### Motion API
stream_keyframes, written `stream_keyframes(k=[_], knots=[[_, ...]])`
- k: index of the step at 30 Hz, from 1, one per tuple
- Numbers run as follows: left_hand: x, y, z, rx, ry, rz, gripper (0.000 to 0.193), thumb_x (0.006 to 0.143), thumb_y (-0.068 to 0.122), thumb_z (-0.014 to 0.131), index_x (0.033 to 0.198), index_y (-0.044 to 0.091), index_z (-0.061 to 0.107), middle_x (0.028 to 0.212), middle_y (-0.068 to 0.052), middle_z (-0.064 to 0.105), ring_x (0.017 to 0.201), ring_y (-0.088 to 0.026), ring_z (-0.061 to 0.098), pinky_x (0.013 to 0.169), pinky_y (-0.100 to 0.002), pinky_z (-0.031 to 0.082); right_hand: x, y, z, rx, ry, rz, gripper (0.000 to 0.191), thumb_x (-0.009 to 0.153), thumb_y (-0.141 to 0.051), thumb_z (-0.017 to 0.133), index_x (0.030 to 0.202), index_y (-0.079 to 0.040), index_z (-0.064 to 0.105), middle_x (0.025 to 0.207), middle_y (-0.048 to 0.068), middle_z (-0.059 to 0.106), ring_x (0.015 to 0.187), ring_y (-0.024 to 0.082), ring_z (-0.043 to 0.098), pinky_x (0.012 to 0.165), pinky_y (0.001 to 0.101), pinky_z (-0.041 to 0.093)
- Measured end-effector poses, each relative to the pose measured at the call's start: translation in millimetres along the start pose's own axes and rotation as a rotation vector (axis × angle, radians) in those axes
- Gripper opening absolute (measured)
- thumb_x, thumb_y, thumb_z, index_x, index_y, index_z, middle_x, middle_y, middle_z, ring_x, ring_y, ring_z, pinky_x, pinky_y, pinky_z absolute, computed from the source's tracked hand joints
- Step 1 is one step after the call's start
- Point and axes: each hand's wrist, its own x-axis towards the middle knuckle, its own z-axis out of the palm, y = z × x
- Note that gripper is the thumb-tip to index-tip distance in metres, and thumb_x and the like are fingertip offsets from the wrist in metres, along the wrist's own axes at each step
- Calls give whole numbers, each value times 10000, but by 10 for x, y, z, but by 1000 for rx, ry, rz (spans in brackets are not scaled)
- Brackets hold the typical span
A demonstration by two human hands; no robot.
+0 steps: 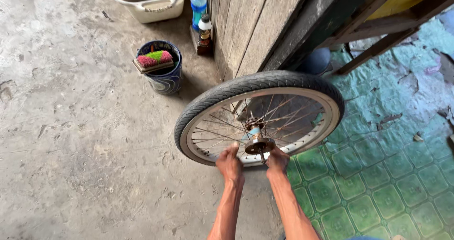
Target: The person uses a wrench to loosen the axle nut of the rear wheel of a red bicycle held on a stand, then pulls the wheel free from the frame. They carry the wheel outside, set it on the concrete ground, and work on the hub and axle by hand, turning the hub components while seated on the ground.
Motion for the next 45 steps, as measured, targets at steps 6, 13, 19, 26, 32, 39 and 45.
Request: stream_keyframes(k=[6,13,19,26,32,39,45], knots=[[41,-108,46,-116,103,-20,93,848,115,765,830,30,733,559,35,517,435,-81,384,419,-283,270,33,25,-20,36,-158,-71,165,846,-17,562,804,-95,701,545,-36,423,438,72,324,411,286,193],[40,-134,76,-146,2,43,101,845,109,777,866,21,730,598,47,544,474,-64,381,428,-270,268,34,15,-26,-10,-19,48,251,881,-35,562,648,-126,570,523,-31,364,411,92,272,395,302,167],[49,-122,85,4,33,181,180,876,151,800,879,-25,760,681,38,617,576,-64,475,522,-263,382,72,-4,-10,18,-24,32,215,884,-55,572,709,-158,644,533,-53,323,416,80,241,405,289,148],[46,-124,-27,26,54,88,182,847,156,786,864,-24,768,647,40,573,553,-89,457,495,-287,358,7,13,-62,14,-34,47,177,895,-92,577,785,-147,704,543,-58,345,425,71,263,413,285,168],[57,-104,-37,-45,-58,87,158,867,123,797,818,19,689,607,48,546,505,-71,439,469,-275,318,61,19,-49,-42,35,9,133,908,-89,587,831,-80,695,550,-48,415,420,78,333,403,296,220],[-24,-64,-33,-43,66,-50,100,831,89,786,822,9,728,537,29,484,428,-87,356,411,-296,235,29,-16,-62,65,-37,-16,279,790,32,555,924,-100,761,542,-41,427,405,72,297,396,283,179],[-5,-98,16,-2,32,-37,86,838,102,745,846,22,777,553,-30,541,413,-119,413,399,-308,297,-98,-88,-63,1,46,-42,170,924,-108,721,828,20,663,572,-49,414,438,71,315,404,293,197]])
